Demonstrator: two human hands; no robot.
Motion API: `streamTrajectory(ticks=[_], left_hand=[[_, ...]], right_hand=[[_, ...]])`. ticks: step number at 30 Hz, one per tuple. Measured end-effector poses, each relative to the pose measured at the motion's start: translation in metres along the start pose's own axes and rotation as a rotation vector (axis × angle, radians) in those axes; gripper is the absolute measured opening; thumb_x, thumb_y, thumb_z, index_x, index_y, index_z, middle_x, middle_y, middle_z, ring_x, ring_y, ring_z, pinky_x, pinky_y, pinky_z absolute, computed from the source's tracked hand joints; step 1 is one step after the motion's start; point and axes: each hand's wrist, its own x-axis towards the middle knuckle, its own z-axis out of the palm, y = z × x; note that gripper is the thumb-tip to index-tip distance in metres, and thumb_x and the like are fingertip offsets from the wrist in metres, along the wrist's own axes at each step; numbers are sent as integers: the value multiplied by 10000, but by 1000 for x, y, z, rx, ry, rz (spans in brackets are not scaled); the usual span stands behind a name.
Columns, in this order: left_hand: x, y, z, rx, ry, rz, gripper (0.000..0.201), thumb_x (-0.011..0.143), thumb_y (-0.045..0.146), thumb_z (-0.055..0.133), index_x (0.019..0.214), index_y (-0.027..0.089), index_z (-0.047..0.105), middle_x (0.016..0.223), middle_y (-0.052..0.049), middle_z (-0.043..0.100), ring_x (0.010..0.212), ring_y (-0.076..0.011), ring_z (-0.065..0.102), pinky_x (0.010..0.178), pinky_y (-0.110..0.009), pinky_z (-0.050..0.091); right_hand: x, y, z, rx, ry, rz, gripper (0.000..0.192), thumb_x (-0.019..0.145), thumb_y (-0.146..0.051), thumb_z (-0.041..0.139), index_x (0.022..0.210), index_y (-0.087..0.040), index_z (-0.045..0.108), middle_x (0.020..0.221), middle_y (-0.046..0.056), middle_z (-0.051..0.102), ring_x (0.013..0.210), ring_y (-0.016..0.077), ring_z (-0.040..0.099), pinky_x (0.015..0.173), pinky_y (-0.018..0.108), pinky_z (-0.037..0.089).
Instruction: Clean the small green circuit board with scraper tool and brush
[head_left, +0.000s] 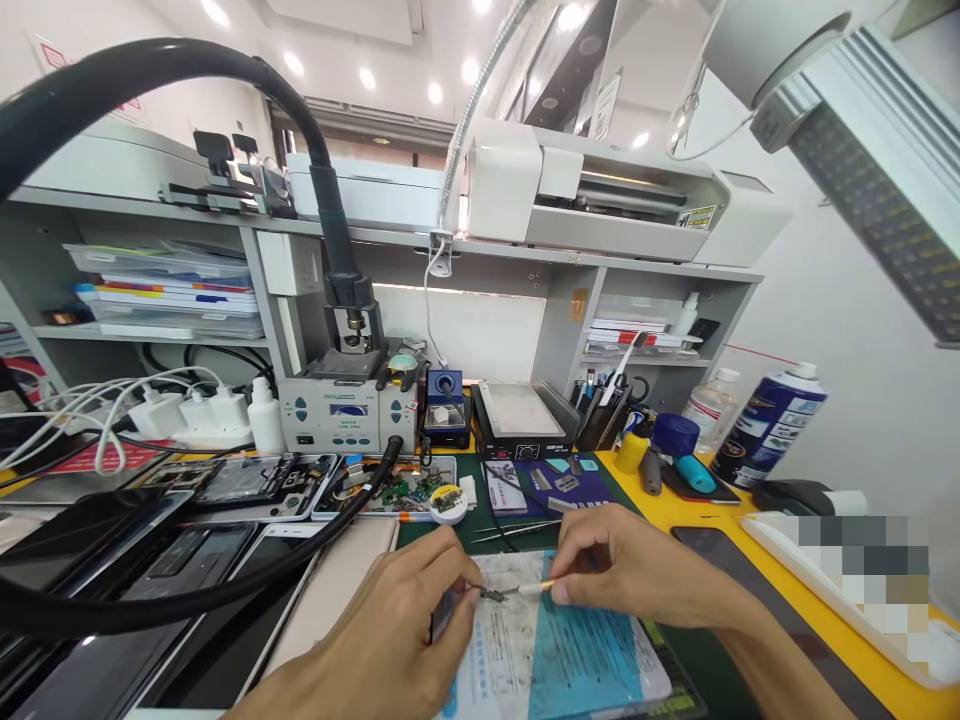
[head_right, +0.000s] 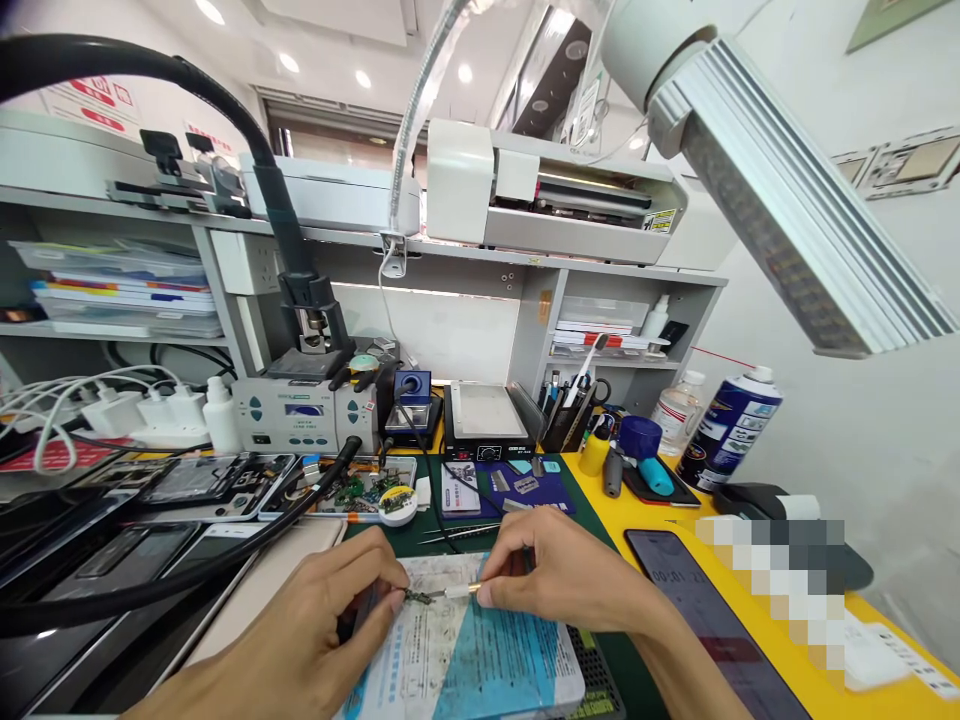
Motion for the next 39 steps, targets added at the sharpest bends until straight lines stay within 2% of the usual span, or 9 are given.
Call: streamTrajectory(ticks=[6,11,15,19,22,25,32,39], left_hand=[[1,1,-1,-26,13,18,164,994,200,444,945,209,600,872,-35,582,703,-163,541,608,-297,382],[-1,-1,1,-43,8,17,176,1009,217,437,944,208,600,873,-38,586,694,-161,548,600,-291,393],[-1,-1,1,-30,2,18,181,1013,222,426,954,214,596,878,-32,586,664,-156,544,583,-295,377],[-1,0,0,-23,2,21,183,1015,231,422,934,218,586,868,-27,583,643,-153,534,563,-288,365],[0,0,1,-20,-1,35,189,1019,235,413,937,220,583,857,-25,584,644,-154,541,564,-284,369],[0,-1,2,-13,6,51,193,1020,231,407,939,220,582,857,-26,586,674,-160,562,584,-282,385],[-1,-1,2,-7,-20,41,217,1034,250,384,952,224,583,872,-25,589,673,-160,562,605,-289,393],[1,0,1,8,-24,37,211,1030,250,390,944,224,581,879,-31,596,728,-175,580,602,-283,390]], right_hand=[[-2,-5,-3,-22,-5,-12,206,809,-437,785,864,-244,832,905,29,693,844,166,613,740,261,432],[1,-3,0,35,66,-33,261,879,-423,699,816,-199,818,828,39,675,772,158,575,690,269,417],[6,3,1,84,181,1,307,907,-455,646,832,-187,777,852,33,704,795,168,587,717,277,432],[13,13,-4,111,348,83,356,926,-503,582,932,-191,755,975,49,740,899,202,630,800,304,455],[18,23,-9,98,419,140,368,922,-487,562,986,-171,739,996,74,737,892,217,637,782,319,466],[21,32,-13,69,379,165,304,867,-419,637,990,-167,757,972,73,733,909,226,636,796,327,476],[27,49,-15,71,219,215,229,763,-268,721,937,-130,777,775,36,689,722,162,601,680,273,449],[32,58,-12,119,156,163,199,755,-306,755,820,-121,783,667,19,668,623,124,540,596,246,381]])
